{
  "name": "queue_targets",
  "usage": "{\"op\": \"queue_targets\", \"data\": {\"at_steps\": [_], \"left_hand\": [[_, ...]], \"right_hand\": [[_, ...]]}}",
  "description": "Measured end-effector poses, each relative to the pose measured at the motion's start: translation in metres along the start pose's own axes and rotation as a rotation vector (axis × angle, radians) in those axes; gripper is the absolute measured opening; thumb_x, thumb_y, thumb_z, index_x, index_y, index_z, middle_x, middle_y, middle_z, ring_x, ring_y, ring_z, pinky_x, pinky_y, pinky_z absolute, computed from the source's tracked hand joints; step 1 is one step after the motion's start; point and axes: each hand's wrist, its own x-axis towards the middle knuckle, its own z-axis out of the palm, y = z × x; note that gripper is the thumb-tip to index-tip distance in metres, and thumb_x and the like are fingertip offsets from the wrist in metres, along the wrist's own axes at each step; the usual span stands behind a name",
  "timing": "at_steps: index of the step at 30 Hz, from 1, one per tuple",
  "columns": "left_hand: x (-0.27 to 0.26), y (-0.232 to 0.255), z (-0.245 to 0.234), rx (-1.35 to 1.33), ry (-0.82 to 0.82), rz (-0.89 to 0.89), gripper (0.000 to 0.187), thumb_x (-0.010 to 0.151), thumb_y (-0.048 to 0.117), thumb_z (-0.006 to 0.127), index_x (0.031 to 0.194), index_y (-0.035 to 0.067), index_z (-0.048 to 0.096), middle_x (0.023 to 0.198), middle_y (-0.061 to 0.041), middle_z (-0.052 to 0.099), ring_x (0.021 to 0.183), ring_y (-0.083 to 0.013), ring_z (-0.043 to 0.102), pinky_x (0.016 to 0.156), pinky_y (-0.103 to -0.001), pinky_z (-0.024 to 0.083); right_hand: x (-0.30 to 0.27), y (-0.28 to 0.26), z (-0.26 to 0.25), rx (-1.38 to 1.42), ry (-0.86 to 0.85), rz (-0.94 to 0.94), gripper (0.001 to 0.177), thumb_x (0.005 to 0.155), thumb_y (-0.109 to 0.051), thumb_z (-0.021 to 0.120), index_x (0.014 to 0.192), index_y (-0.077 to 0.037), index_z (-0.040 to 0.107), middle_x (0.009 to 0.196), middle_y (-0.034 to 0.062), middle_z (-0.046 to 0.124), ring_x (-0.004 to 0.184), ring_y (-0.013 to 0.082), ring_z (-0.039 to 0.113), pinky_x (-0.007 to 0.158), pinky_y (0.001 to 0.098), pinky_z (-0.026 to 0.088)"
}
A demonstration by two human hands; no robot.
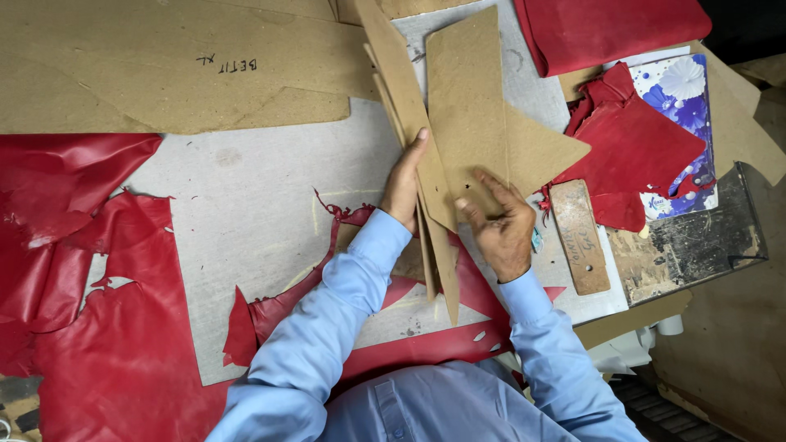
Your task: The person uses a utility knife to cut red leather along cardboard templates placed on a workbench. They repeatedly position templates, cut around them, and remove the cut leather pieces, leaving scraps on the table.
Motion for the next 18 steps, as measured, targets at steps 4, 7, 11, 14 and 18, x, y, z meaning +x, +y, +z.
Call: {"op": "queue_targets", "data": {"at_steps": [4,7,11,14,18], "left_hand": [[-0.004,0.007,0.012,0.013,-0.146,0.006,0.1,0.087,0.067,0.064,0.153,-0.005,0.043,0.15,-0.021,0.053,0.135,-0.0284,0.054,0.111,-0.04,0.045],[-0.009,0.02,0.015,-0.026,-0.124,-0.034,0.099,0.087,0.071,0.058,0.153,-0.001,0.041,0.15,-0.016,0.053,0.135,-0.0245,0.053,0.109,-0.038,0.047],[-0.015,0.025,0.018,-0.026,-0.165,-0.023,0.094,0.086,0.066,0.065,0.149,-0.001,0.044,0.146,-0.019,0.055,0.131,-0.0272,0.056,0.105,-0.041,0.051],[-0.015,0.025,0.022,0.072,-0.156,-0.011,0.091,0.084,0.062,0.07,0.145,-0.002,0.049,0.143,-0.022,0.057,0.128,-0.029,0.058,0.102,-0.042,0.053],[-0.01,0.021,0.02,0.2,-0.15,-0.016,0.092,0.083,0.068,0.07,0.144,0.001,0.054,0.142,-0.016,0.057,0.132,-0.0238,0.052,0.103,-0.038,0.048]], "right_hand": [[0.002,0.004,0.0,-0.078,-0.062,0.067,0.085,0.07,-0.03,0.093,0.137,0.008,0.059,0.135,0.0253,0.065,0.124,0.0299,0.067,0.103,0.0374,0.054],[0.006,0.007,-0.001,0.05,-0.044,0.165,0.081,0.084,-0.043,0.08,0.145,0.006,0.057,0.143,0.0236,0.065,0.13,0.0292,0.068,0.109,0.0368,0.055],[0.005,0.006,-0.003,-0.17,-0.11,-0.066,0.106,0.068,-0.043,0.095,0.145,0.013,0.05,0.14,0.0318,0.061,0.132,0.0379,0.061,0.111,0.0446,0.049],[0.005,0.003,0.0,-0.245,-0.122,-0.007,0.11,0.061,-0.044,0.096,0.143,0.012,0.049,0.134,0.032,0.061,0.124,0.0378,0.063,0.105,0.0442,0.05],[0.005,0.009,0.005,-0.097,-0.06,0.062,0.074,0.082,-0.026,0.084,0.143,0.005,0.055,0.14,0.0273,0.064,0.129,0.0335,0.066,0.107,0.0403,0.053]]}}
